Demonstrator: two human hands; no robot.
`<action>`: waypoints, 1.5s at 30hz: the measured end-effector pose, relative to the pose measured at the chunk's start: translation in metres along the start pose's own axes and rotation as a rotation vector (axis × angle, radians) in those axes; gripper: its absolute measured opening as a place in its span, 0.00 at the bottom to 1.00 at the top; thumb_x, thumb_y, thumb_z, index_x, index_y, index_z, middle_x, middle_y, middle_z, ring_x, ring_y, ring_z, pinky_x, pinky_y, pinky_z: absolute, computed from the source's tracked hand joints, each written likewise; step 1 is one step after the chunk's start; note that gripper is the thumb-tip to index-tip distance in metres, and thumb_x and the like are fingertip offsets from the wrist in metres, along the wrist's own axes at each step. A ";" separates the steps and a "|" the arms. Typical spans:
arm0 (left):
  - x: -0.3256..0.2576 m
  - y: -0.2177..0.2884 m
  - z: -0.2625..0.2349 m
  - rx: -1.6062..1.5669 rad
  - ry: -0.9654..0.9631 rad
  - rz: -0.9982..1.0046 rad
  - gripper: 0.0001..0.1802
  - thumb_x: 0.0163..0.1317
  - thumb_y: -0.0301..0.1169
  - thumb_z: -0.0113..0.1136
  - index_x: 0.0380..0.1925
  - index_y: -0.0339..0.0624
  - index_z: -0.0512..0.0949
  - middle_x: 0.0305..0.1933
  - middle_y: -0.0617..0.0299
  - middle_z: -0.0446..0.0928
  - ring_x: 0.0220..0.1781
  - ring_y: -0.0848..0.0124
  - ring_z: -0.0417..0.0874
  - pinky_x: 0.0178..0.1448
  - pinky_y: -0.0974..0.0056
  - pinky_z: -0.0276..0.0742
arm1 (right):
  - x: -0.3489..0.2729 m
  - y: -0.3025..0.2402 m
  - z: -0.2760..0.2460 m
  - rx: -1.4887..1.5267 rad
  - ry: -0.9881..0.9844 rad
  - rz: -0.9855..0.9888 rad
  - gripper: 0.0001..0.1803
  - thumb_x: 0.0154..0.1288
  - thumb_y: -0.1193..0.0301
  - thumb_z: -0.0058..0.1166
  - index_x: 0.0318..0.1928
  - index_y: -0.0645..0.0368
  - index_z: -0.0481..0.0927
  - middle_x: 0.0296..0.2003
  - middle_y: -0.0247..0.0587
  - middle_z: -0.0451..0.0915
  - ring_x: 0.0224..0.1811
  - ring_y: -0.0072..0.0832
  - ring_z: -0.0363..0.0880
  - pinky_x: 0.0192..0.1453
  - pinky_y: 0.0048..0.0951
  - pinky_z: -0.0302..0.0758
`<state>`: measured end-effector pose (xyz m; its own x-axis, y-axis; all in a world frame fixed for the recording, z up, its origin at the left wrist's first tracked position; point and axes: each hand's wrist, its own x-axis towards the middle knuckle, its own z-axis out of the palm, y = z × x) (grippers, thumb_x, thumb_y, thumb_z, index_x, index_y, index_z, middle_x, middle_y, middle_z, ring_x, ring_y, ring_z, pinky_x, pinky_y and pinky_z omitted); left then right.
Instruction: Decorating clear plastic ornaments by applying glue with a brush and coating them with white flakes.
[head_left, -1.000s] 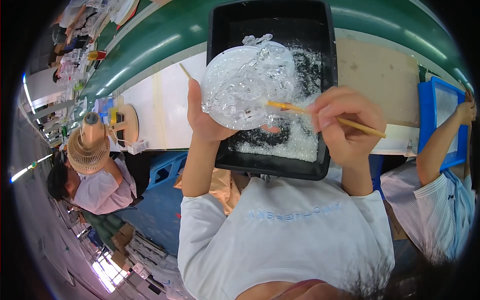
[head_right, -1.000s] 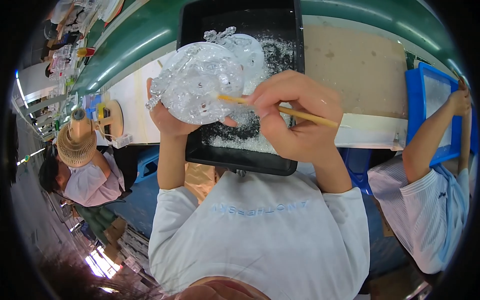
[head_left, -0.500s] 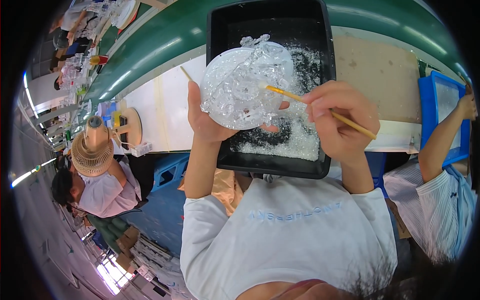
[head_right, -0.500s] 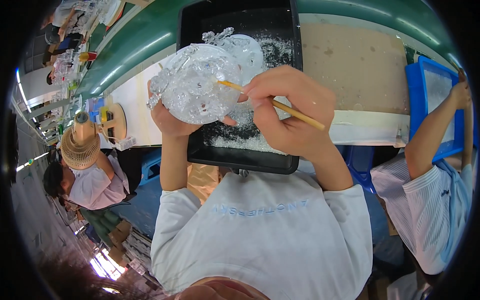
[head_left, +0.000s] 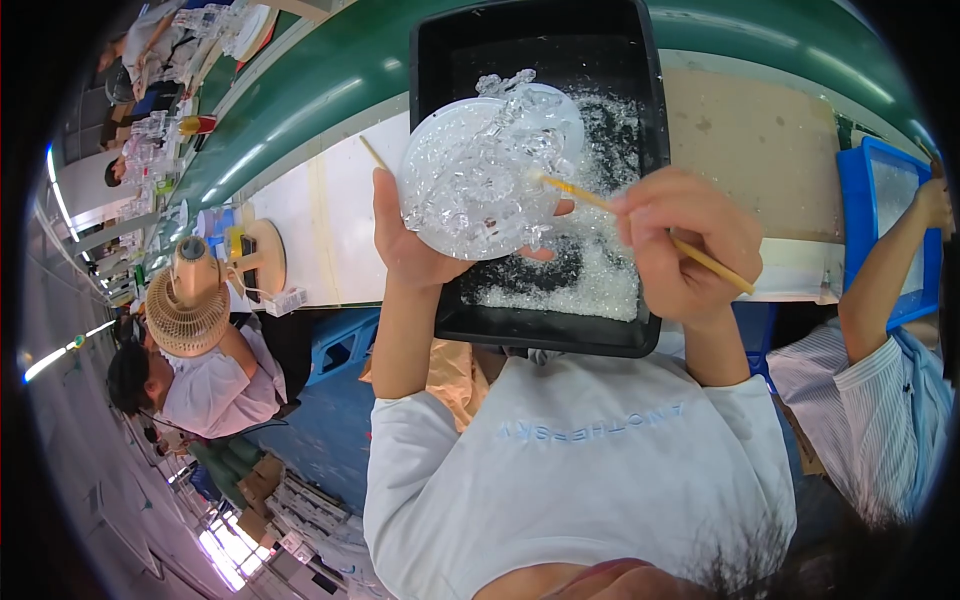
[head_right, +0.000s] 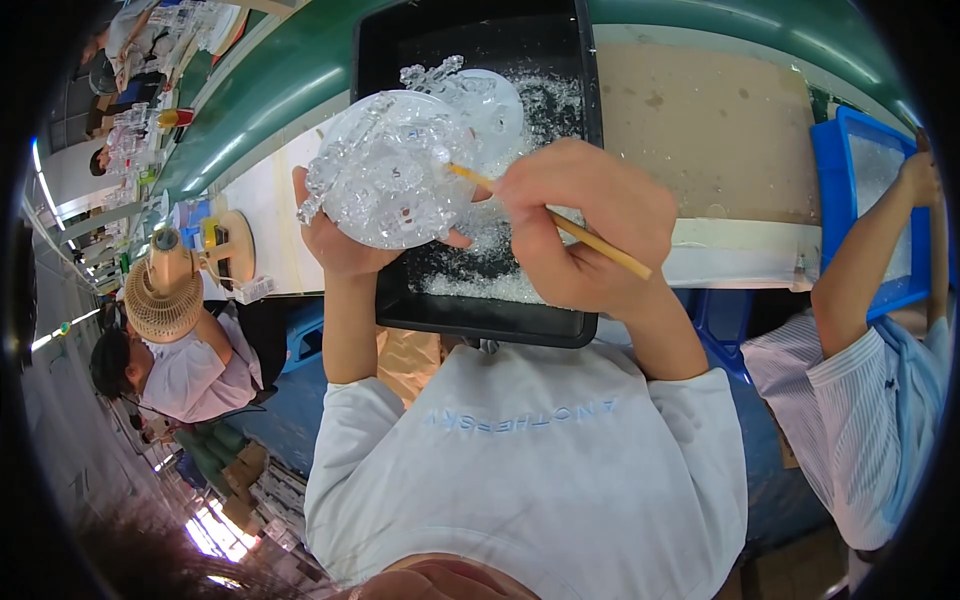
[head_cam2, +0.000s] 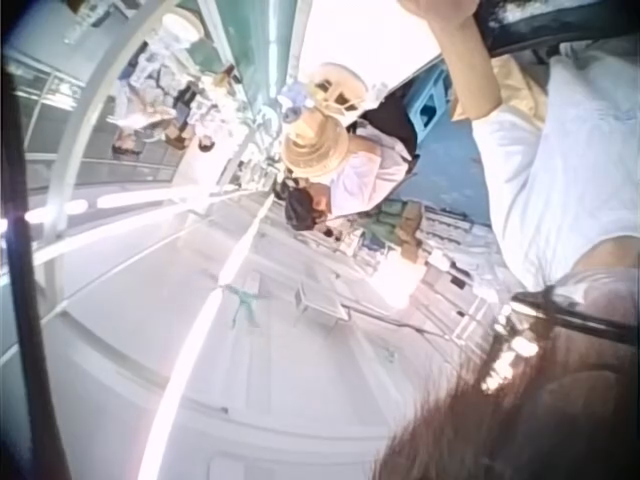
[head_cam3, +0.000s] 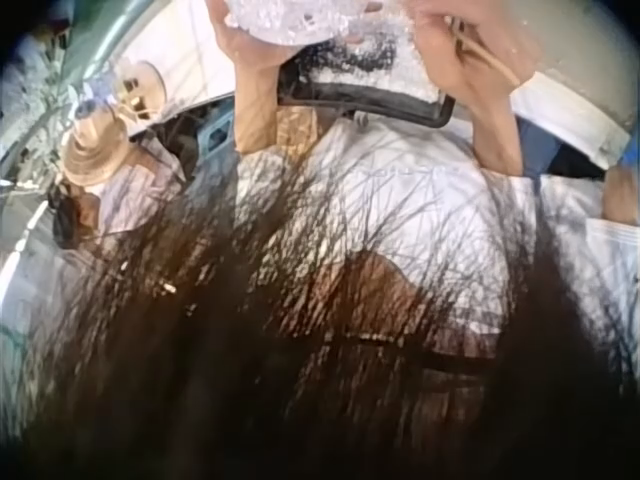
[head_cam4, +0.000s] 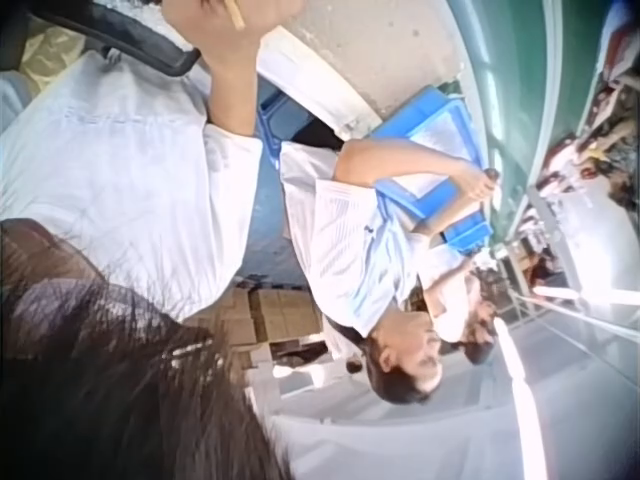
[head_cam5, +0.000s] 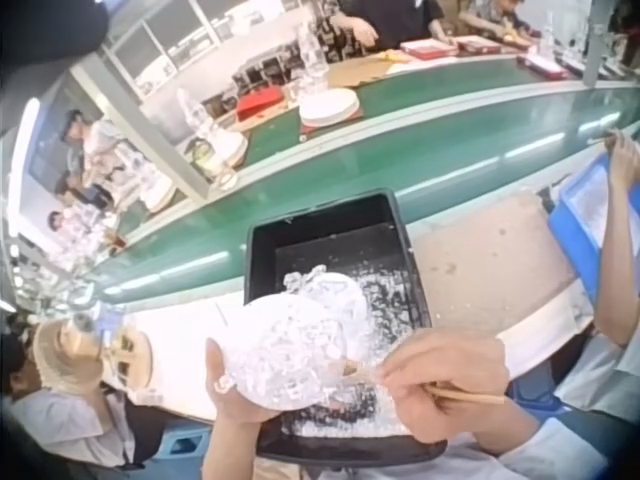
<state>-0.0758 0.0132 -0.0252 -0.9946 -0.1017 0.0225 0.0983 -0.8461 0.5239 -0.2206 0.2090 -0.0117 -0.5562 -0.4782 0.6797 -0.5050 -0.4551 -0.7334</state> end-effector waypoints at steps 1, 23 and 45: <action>-0.001 0.000 0.000 0.000 0.001 -0.001 0.56 0.64 0.75 0.33 0.78 0.44 0.43 0.79 0.41 0.51 0.72 0.26 0.61 0.56 0.24 0.75 | 0.000 -0.001 0.001 -0.019 0.031 0.027 0.06 0.53 0.88 0.52 0.31 0.69 0.78 0.28 0.54 0.82 0.24 0.28 0.79 0.26 0.22 0.74; -0.012 0.002 -0.010 0.134 0.188 0.030 0.52 0.68 0.71 0.29 0.78 0.42 0.47 0.80 0.46 0.51 0.78 0.44 0.58 0.75 0.37 0.60 | -0.005 0.006 0.005 0.149 -0.040 -0.032 0.09 0.58 0.90 0.50 0.38 0.68 0.78 0.33 0.55 0.83 0.24 0.27 0.79 0.27 0.26 0.77; 0.001 0.007 0.008 -0.077 0.021 -0.095 0.56 0.64 0.68 0.45 0.77 0.40 0.40 0.76 0.28 0.46 0.72 0.23 0.56 0.46 0.16 0.74 | -0.004 -0.002 -0.004 0.093 0.028 -0.019 0.07 0.60 0.87 0.48 0.38 0.68 0.77 0.32 0.54 0.83 0.24 0.30 0.79 0.29 0.26 0.78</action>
<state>-0.0761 0.0113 -0.0143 -0.9986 -0.0296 -0.0427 0.0068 -0.8899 0.4562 -0.2197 0.2147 -0.0132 -0.5657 -0.4480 0.6923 -0.4531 -0.5325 -0.7149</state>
